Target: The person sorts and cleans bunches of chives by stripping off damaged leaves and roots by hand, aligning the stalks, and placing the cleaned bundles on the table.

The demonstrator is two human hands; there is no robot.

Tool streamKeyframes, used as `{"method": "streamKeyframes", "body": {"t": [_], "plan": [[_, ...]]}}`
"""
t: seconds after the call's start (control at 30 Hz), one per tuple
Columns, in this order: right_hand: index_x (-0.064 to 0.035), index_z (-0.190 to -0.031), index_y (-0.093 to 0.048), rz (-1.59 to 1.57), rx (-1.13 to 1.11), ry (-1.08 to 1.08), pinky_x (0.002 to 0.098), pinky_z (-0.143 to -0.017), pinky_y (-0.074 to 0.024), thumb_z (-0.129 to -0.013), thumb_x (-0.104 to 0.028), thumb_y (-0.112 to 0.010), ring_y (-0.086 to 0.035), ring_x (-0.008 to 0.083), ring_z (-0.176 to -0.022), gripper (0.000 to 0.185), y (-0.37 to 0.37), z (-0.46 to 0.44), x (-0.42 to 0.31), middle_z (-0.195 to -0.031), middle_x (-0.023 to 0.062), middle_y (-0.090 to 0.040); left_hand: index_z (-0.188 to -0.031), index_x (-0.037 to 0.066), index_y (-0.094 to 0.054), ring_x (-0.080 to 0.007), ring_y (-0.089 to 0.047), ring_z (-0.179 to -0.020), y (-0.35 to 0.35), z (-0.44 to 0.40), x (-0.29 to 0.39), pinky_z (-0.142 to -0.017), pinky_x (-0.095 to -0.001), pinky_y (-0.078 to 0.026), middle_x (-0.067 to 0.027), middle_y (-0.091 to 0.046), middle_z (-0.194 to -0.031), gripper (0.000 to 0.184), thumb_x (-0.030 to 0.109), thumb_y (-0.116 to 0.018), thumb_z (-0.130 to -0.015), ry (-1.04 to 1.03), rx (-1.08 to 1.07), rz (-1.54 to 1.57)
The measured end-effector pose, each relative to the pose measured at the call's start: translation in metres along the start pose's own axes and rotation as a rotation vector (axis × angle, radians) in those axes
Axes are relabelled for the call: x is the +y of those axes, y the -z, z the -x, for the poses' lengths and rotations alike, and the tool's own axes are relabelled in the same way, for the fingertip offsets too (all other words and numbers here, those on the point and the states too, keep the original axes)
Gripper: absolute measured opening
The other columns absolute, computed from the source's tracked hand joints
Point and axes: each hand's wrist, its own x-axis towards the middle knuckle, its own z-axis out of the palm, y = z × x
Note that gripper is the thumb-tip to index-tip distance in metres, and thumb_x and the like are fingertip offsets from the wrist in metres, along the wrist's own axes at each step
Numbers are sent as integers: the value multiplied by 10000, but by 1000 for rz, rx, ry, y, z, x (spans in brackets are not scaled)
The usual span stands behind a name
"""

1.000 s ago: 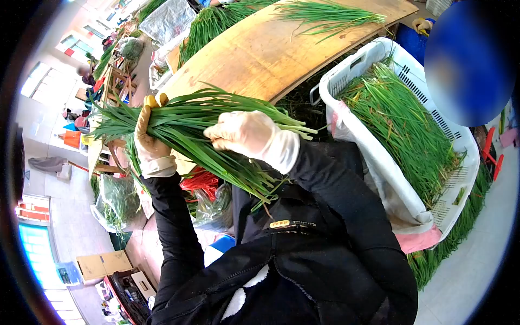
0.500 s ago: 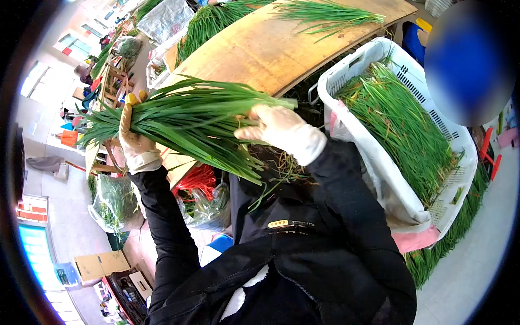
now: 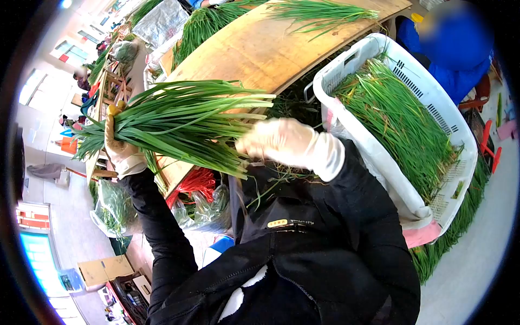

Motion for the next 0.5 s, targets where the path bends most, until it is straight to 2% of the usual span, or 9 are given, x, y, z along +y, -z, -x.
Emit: {"method": "streamKeyframes", "body": {"t": [0.03, 0.1, 0.13, 0.17, 0.23, 0.37, 0.43, 0.47, 0.5], "plan": [[-134, -1085, -533, 75, 76, -51, 328, -758, -455, -781, -101, -496, -548, 236, -883, 308, 4, -9, 2, -987, 70, -557, -1021, 0, -562, -275, -544, -959, -3, 1, 2, -881, -447, -415, -171, -563, -1046, 265, 149, -538, -803, 2, -25, -17], [-160, -1141, -487, 686, 459, 147, 330, -778, -452, -790, -62, -461, -518, 227, -956, 366, 1, -25, 4, -1080, 70, -509, -1031, 2, -558, -276, -549, -951, -13, 6, 2, -872, -440, -425, -167, -565, -1043, 269, 157, -529, -813, 17, -40, -8], [-185, -1195, -437, 706, 393, 126, 342, -804, -444, -800, -101, -461, -480, 219, -1023, 405, -9, -32, 21, -1175, 75, -448, -1032, 1, -558, -276, -548, -954, -18, 9, 1, -868, -440, -426, -166, -566, -1041, 267, 155, -524, -817, 21, -57, -1], [-175, -1179, -462, 552, 597, 165, 334, -790, -445, -803, -172, -481, -515, 231, -969, 376, -21, -43, 42, -1093, 82, -509, -1033, 0, -558, -276, -547, -956, -21, 12, 0, -864, -441, -428, -165, -567, -1039, 264, 153, -518, -821, 26, -70, 4], [-125, -1130, -502, 235, 305, -49, 333, -784, -439, -819, -255, -490, -541, 247, -928, 337, -18, -39, 36, -1039, 94, -553, -1036, -3, -557, -275, -544, -964, -25, 15, -3, -864, -442, -427, -164, -567, -1039, 264, 150, -511, -826, 30, -106, 17], [-101, -1089, -529, -168, 398, 127, 334, -766, -441, -851, -313, -472, -535, 236, -975, 323, -3, -39, 4, -1085, 101, -550, -1035, -4, -558, -279, -543, -967, -29, 18, -4, -873, -440, -422, -167, -565, -1041, 268, 158, -509, -827, -44, -36, -130], [-107, -1096, -529, -35, 343, 218, 337, -771, -442, -837, -279, -485, -524, 245, -995, 314, 2, -42, -6, -1093, 91, -546, -1041, -4, -553, -278, -547, -960, -26, 18, -5, -863, -424, -435, -170, -560, -1046, 265, 149, -498, -832, -75, -58, -133], [-106, -1089, -543, 638, 449, 430, 347, -817, -422, -819, -249, -491, -518, 261, -992, 310, -1, -35, 4, -1096, 85, -541, -1041, -4, -553, -278, -547, -960, -24, 17, -8, -863, -424, -435, -170, -560, -1046, 265, 149, -498, -832, -74, -55, -132], [-106, -1089, -543, 638, 447, 429, 347, -817, -422, -819, -249, -491, -518, 261, -992, 310, -10, -34, 10, -1096, 85, -541, -1045, -5, -550, -272, -545, -965, -21, 16, -12, -858, -412, -442, -170, -559, -1050, 264, 144, -490, -836, -147, -74, -214]]}}
